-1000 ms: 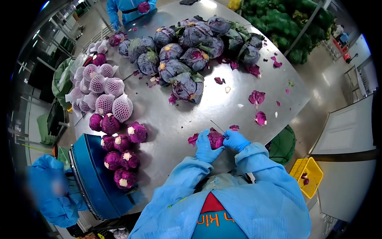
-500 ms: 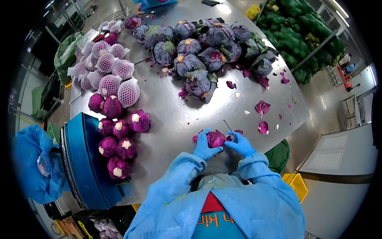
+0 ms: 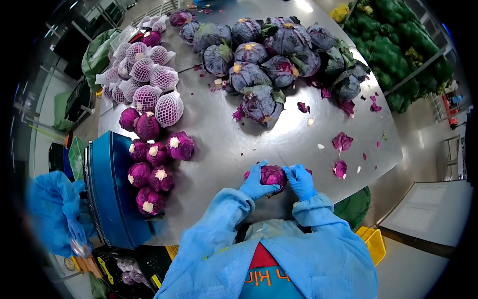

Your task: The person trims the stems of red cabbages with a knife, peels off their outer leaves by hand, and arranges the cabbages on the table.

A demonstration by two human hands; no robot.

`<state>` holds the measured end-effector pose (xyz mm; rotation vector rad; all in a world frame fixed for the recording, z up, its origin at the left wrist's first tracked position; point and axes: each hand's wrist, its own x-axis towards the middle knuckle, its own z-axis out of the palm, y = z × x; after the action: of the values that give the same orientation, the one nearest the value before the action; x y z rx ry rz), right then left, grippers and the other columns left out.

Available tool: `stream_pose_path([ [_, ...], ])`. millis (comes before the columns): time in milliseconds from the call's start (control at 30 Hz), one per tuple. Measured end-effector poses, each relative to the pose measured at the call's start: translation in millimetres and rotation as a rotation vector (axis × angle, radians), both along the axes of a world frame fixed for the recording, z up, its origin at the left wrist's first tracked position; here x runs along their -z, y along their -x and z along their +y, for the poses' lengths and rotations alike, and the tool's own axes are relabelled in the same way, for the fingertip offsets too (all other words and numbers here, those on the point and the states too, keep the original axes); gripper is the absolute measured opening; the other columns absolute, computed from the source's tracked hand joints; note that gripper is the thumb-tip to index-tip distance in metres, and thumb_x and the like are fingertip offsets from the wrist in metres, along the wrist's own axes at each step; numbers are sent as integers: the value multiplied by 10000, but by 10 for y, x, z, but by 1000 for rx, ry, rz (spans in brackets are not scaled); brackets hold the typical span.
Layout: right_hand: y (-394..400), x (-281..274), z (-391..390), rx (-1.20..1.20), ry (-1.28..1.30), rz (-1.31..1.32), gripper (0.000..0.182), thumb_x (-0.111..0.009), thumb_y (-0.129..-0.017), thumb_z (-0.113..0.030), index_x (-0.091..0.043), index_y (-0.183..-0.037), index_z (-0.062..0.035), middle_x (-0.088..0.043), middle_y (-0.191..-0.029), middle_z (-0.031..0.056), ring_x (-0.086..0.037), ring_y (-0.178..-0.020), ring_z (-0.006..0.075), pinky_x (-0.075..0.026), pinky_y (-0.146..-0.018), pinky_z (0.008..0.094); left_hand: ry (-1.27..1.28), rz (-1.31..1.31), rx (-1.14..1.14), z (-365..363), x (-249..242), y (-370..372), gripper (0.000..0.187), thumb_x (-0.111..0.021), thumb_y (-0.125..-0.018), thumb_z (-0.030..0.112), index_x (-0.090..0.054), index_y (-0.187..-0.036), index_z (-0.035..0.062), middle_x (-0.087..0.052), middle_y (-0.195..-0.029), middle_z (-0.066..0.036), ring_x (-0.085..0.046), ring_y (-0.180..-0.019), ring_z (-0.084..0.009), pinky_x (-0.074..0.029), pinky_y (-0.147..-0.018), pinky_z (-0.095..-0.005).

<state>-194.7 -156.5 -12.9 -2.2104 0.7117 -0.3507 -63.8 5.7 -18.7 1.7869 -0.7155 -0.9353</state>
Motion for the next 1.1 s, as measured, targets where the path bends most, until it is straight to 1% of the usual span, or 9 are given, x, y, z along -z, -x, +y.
stream_pose_path([
  [167, 121, 468, -439, 177, 229, 214, 204, -662, -872, -237, -623, -982, -69, -603, -847, 122, -627, -740, 255, -495, -667, 347, 158, 120, 159, 168, -152, -78, 1091, -907, -545, 262, -283, -1417, 59, -415, -1348, -166, -436, -1254, -297, -355, -1065, -377],
  [300, 214, 142, -563, 290, -223, 176, 484, -711, -832, -256, -572, -1271, -107, -648, -958, 100, -650, -833, 211, -515, -754, 325, 201, 165, 74, 267, -43, -39, 1095, -910, -546, 243, -277, -1424, 77, -407, -1359, -146, -433, -1257, -276, -352, -1068, -372],
  [500, 77, -109, 2, -177, -426, -38, 419, -765, -792, -233, -650, -1153, -55, -662, -991, 73, -630, -876, 165, -495, -821, 287, 179, 311, 35, 232, 49, -101, 1081, -903, -564, 229, -272, -1423, 55, -399, -1374, -143, -434, -1261, -268, -355, -1072, -376],
  [633, 4, -141, -7, 63, -1019, 79, 393, -761, -804, -192, -644, -1108, 27, -680, -1037, 69, -591, -906, 106, -477, -836, 260, 136, 317, 23, 215, -25, -122, 1059, -905, -566, 177, -289, -1418, 56, -408, -1378, -124, -437, -1260, -242, -364, -1067, -367],
  [733, -1, 49, -61, -98, -880, -61, 348, -738, -824, -215, -657, -1106, -27, -683, -957, 65, -607, -827, 116, -488, -749, 259, 150, 335, 13, 208, 2, -111, 1052, -904, -566, 171, -295, -1416, 59, -416, -1371, -123, -443, -1254, -240, -373, -1061, -365],
  [833, 7, -39, -72, -266, -158, 5, 282, -710, -835, -214, -669, -1085, -88, -651, -839, 67, -612, -704, 177, -487, -637, 293, 155, 319, 6, 183, 70, -117, 1045, -903, -564, 166, -304, -1414, 62, -428, -1362, -119, -448, -1248, -239, -376, -1059, -366],
  [933, -30, -113, -32, -246, 122, -17, 247, -682, -838, -234, -679, -1066, -138, -590, -741, 73, -590, -632, 248, -470, -565, 339, 111, 342, -2, 139, -37, -134, 1040, -902, -561, 160, -311, -1411, 61, -437, -1356, -113, -457, -1239, -240, -375, -1060, -367],
  [1033, -53, 100, -64, -203, 46, -185, 179, -671, -832, -254, -686, -966, -135, -583, -717, 73, -593, -631, 275, -475, -564, 360, 176, 324, 34, 175, 8, -175, 1033, -902, -552, 152, -333, -1411, 74, -444, -1355, -109, -464, -1233, -242, -371, -1064, -371],
  [1100, -16, 199, -257, -134, 56, -15, 159, -661, -837, -284, -672, -885, -133, -584, -718, 85, -594, -641, 290, -474, -564, 368, 196, 301, 129, 214, -21, -190, 1026, -902, -545, 145, -354, -1411, 91, -451, -1355, -110, -465, -1234, -243, -366, -1067, -372],
])
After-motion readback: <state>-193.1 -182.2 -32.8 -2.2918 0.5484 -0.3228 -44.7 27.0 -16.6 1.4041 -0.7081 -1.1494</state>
